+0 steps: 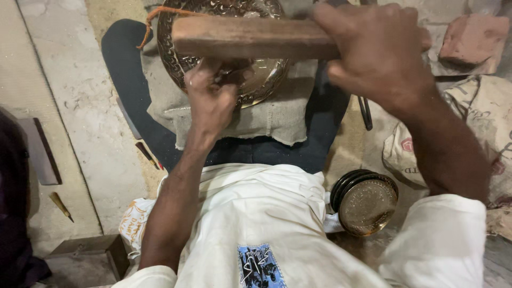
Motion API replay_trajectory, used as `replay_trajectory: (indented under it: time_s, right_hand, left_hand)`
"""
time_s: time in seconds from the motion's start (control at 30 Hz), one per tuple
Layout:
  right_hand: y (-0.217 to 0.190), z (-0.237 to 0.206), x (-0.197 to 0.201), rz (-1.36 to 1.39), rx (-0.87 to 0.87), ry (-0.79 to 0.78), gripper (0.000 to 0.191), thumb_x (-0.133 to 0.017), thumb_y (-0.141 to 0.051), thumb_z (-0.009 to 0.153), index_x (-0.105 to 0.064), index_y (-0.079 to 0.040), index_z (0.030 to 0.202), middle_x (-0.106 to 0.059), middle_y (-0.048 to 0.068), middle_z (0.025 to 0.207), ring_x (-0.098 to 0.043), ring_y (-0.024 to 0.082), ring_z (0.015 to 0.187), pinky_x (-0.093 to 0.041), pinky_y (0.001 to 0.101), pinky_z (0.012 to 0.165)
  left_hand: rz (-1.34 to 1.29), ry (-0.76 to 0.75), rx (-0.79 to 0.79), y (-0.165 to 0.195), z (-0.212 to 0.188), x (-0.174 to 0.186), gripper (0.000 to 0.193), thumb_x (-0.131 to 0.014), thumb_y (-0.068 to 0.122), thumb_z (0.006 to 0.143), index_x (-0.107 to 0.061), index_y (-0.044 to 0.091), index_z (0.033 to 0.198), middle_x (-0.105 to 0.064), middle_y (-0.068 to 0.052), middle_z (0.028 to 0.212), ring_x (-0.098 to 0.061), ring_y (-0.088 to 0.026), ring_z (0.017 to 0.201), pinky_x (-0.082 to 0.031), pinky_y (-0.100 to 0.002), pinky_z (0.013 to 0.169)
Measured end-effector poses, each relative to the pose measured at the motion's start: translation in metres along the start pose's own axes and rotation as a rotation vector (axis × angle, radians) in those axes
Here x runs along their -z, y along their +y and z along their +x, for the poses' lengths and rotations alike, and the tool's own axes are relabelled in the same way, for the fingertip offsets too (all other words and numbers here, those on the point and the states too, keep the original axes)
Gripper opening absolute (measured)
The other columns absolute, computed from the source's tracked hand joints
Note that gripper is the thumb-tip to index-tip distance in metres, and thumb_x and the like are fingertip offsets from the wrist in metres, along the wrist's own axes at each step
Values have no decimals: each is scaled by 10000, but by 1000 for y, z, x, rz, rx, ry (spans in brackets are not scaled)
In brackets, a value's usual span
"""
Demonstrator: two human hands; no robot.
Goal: The person sits on the floor with a decorated brass plate resting on a cloth cushion on their lap. They hold a metal punch against the plate's surface with one hand and repeatedly strike the punch with a wooden mallet held in the other hand, working across the embossed pattern. Near the end they set the plate aside and handle a small stone block on the cushion.
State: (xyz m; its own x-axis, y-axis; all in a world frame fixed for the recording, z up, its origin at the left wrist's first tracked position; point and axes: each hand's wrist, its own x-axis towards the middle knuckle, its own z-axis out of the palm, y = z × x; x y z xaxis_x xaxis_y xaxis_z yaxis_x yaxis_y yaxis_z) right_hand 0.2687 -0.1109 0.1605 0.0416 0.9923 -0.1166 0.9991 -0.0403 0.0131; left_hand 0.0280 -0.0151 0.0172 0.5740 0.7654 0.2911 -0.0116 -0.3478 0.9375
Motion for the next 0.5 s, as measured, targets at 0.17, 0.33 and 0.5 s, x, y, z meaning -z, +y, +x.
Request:
replay_trajectory:
  time_s: [0.17, 0.33, 0.5]
  right_hand:
    - [14, -4, -7, 208, 131, 179, 647, -777, -78, 759, -592, -74, 1379, -702, 199, 884, -680, 319, 695, -573, 465, 710]
    - [17, -3, 4, 158, 141, 166, 632, -773, -36, 857, -564, -140, 1445, -720, 181, 999, -686, 291, 749, -562, 443, 699]
    - [4, -8, 11, 92, 26, 7, 723, -768, -38, 812, -566, -163, 1495, -732, 184, 1000, -666, 290, 654, -547, 436, 554]
  left_hand:
    - [114, 21, 4, 4, 7, -6, 264, -709, -26, 1023, -664, 115, 1242, -774, -64, 1034, -815, -173, 918, -729, -291, 735]
    - [95, 4, -19, 9, 11, -4, 349, -695, -75, 970, -669, 61, 1290, -779, -102, 1067, -814, -195, 912, -721, -309, 758]
    - [121, -33, 14, 8, 13, -1, 310, -622, -134, 953, -724, 40, 1189, -798, -122, 1020, -825, -192, 872, -722, -305, 704]
